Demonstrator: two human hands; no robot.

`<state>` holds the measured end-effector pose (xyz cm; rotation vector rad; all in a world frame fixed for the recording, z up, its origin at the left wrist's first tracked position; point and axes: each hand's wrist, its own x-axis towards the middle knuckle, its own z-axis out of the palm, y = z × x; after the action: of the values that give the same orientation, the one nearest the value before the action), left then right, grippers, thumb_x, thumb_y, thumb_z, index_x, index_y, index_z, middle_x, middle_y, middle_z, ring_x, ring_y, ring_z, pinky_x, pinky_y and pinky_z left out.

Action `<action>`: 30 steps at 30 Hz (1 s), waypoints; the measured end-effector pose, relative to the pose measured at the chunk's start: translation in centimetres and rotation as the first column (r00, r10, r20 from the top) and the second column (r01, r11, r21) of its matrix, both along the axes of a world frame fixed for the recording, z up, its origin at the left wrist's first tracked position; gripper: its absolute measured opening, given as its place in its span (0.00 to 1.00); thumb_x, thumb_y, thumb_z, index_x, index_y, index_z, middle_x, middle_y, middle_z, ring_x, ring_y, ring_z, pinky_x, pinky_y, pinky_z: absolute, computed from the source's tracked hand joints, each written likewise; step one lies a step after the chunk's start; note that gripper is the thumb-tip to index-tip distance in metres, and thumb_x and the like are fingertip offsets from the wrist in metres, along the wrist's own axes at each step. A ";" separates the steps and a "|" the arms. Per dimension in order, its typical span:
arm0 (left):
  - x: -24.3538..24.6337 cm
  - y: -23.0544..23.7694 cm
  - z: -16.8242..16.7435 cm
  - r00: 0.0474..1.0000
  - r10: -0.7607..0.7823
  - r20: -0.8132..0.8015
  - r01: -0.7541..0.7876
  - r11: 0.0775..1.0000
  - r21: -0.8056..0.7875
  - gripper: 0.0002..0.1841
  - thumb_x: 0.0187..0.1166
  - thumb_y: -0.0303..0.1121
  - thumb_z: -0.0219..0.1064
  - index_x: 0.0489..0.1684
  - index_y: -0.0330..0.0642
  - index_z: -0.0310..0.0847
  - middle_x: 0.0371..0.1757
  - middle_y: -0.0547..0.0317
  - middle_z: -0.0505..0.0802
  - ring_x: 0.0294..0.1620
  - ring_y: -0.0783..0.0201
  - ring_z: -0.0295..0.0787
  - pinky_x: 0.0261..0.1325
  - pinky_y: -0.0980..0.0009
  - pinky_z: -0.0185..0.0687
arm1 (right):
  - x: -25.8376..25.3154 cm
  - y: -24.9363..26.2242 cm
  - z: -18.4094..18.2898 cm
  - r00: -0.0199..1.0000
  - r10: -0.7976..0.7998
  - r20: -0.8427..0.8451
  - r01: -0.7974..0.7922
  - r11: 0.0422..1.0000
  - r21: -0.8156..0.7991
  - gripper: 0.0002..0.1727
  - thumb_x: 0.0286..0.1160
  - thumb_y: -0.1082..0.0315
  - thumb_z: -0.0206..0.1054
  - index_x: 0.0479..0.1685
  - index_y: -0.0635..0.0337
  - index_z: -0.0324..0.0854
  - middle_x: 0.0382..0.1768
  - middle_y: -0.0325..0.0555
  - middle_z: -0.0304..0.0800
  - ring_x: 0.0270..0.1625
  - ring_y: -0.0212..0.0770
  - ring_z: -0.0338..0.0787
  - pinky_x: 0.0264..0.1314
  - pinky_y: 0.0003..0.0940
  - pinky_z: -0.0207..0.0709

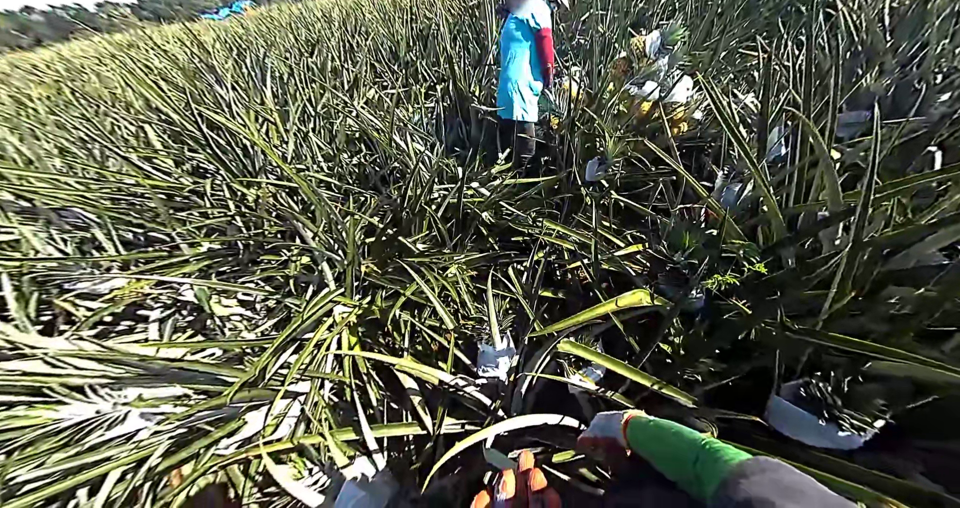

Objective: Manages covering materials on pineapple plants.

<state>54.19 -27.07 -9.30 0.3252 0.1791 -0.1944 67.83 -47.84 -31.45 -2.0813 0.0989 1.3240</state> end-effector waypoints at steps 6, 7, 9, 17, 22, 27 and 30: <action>-0.3 0.3 -0.4 1.000 -0.009 0.002 0.009 0.999 -0.052 0.21 0.89 0.47 0.53 0.61 0.43 0.85 0.63 0.45 0.92 0.67 0.49 0.89 0.72 0.52 0.82 | -0.4 0.4 2.2 0.998 -0.039 -0.046 0.039 0.999 -0.010 0.39 0.76 0.33 0.60 0.59 0.63 0.86 0.55 0.59 0.91 0.56 0.55 0.92 0.63 0.61 0.81; -0.4 0.3 -0.6 1.000 -0.011 0.011 0.012 0.998 -0.064 0.22 0.89 0.48 0.53 0.62 0.43 0.85 0.64 0.45 0.92 0.67 0.49 0.89 0.73 0.53 0.81 | -0.4 0.4 1.9 0.998 -0.048 -0.048 0.047 0.999 -0.014 0.39 0.76 0.32 0.60 0.59 0.63 0.86 0.54 0.58 0.92 0.55 0.54 0.92 0.63 0.60 0.81; -0.7 0.2 -0.4 1.000 0.018 -0.002 -0.018 0.999 -0.051 0.21 0.89 0.48 0.53 0.59 0.42 0.85 0.62 0.45 0.92 0.65 0.49 0.89 0.71 0.53 0.82 | -0.4 0.5 0.7 0.997 -0.056 -0.046 0.056 0.998 -0.011 0.39 0.75 0.31 0.60 0.58 0.62 0.87 0.53 0.57 0.92 0.53 0.54 0.93 0.61 0.60 0.83; -1.4 -0.2 0.5 0.993 0.080 -0.087 -0.081 0.997 -0.001 0.24 0.89 0.51 0.51 0.59 0.41 0.84 0.60 0.44 0.92 0.62 0.49 0.91 0.67 0.52 0.86 | -0.5 0.9 0.5 1.000 -0.004 -0.029 0.003 0.999 -0.036 0.39 0.75 0.31 0.59 0.58 0.62 0.87 0.55 0.58 0.92 0.57 0.54 0.92 0.63 0.61 0.81; -1.4 -0.2 0.8 0.991 0.065 -0.119 -0.063 0.998 0.021 0.23 0.89 0.50 0.50 0.57 0.41 0.83 0.59 0.45 0.93 0.61 0.50 0.92 0.67 0.53 0.86 | -0.6 1.0 0.3 1.000 -0.006 -0.026 0.005 0.999 -0.054 0.40 0.74 0.31 0.60 0.59 0.63 0.87 0.58 0.58 0.92 0.60 0.55 0.91 0.65 0.62 0.81; -1.4 -0.7 1.1 0.990 0.070 -0.123 -0.073 0.997 -0.022 0.23 0.90 0.50 0.50 0.57 0.40 0.84 0.59 0.44 0.93 0.62 0.48 0.92 0.68 0.53 0.85 | -0.5 0.5 -0.2 0.998 -0.032 -0.049 0.031 0.999 -0.035 0.39 0.74 0.32 0.61 0.59 0.62 0.87 0.55 0.58 0.92 0.57 0.53 0.92 0.63 0.59 0.82; -1.2 -0.5 1.0 0.995 0.027 -0.100 -0.030 0.999 -0.036 0.24 0.91 0.49 0.48 0.56 0.40 0.84 0.59 0.43 0.93 0.63 0.48 0.91 0.69 0.52 0.85 | -0.7 0.4 -0.4 0.997 -0.069 -0.043 0.067 0.997 -0.046 0.38 0.72 0.32 0.63 0.57 0.61 0.88 0.54 0.57 0.92 0.56 0.54 0.93 0.62 0.61 0.83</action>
<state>52.95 -27.58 -8.33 0.2757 0.2779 -0.1855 67.17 -47.45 -31.85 -2.0672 0.2186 1.3381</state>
